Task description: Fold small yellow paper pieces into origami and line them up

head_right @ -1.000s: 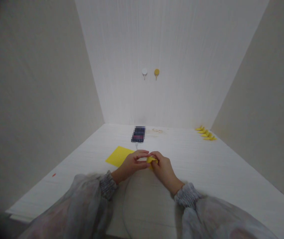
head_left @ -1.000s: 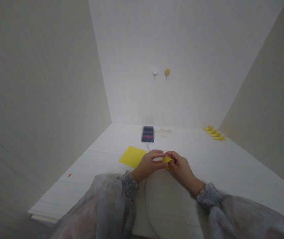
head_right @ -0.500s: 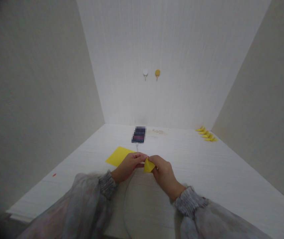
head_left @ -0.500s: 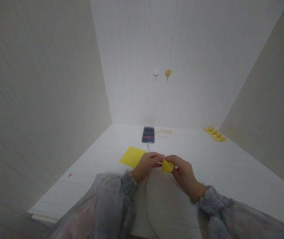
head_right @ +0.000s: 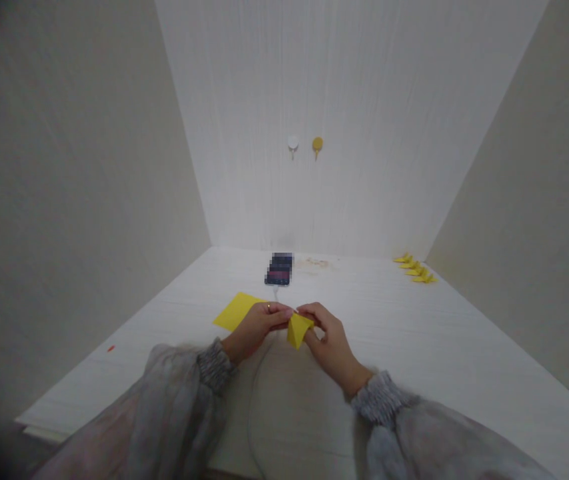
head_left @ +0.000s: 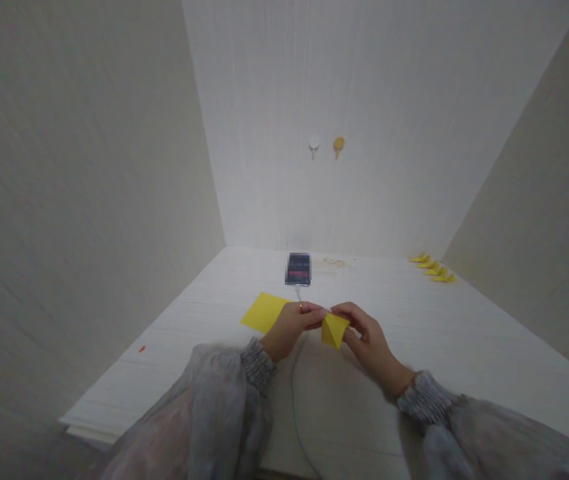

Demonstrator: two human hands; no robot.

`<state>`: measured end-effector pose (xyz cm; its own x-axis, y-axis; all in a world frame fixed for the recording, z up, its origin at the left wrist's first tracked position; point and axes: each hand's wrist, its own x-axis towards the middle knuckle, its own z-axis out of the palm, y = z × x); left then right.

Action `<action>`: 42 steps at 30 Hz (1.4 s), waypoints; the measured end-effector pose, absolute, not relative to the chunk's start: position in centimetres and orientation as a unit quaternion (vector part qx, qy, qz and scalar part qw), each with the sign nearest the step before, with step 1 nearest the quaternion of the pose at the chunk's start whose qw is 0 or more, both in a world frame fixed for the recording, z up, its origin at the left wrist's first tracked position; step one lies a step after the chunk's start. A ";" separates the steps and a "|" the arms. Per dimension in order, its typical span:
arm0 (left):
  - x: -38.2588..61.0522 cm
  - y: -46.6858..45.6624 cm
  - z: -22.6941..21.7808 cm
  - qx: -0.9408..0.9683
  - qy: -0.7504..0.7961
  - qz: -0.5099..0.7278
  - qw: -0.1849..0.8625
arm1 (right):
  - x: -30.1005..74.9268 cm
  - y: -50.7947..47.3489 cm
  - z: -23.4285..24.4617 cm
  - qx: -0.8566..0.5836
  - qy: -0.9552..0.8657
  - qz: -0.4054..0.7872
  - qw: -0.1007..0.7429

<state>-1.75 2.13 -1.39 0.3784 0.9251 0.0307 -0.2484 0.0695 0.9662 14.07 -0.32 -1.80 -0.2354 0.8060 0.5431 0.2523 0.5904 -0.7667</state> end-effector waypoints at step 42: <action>-1.3 2.2 -2.1 0.481 0.334 0.413 0.697 | 14.5 0.5 -1.7 -0.460 -0.761 0.139 0.435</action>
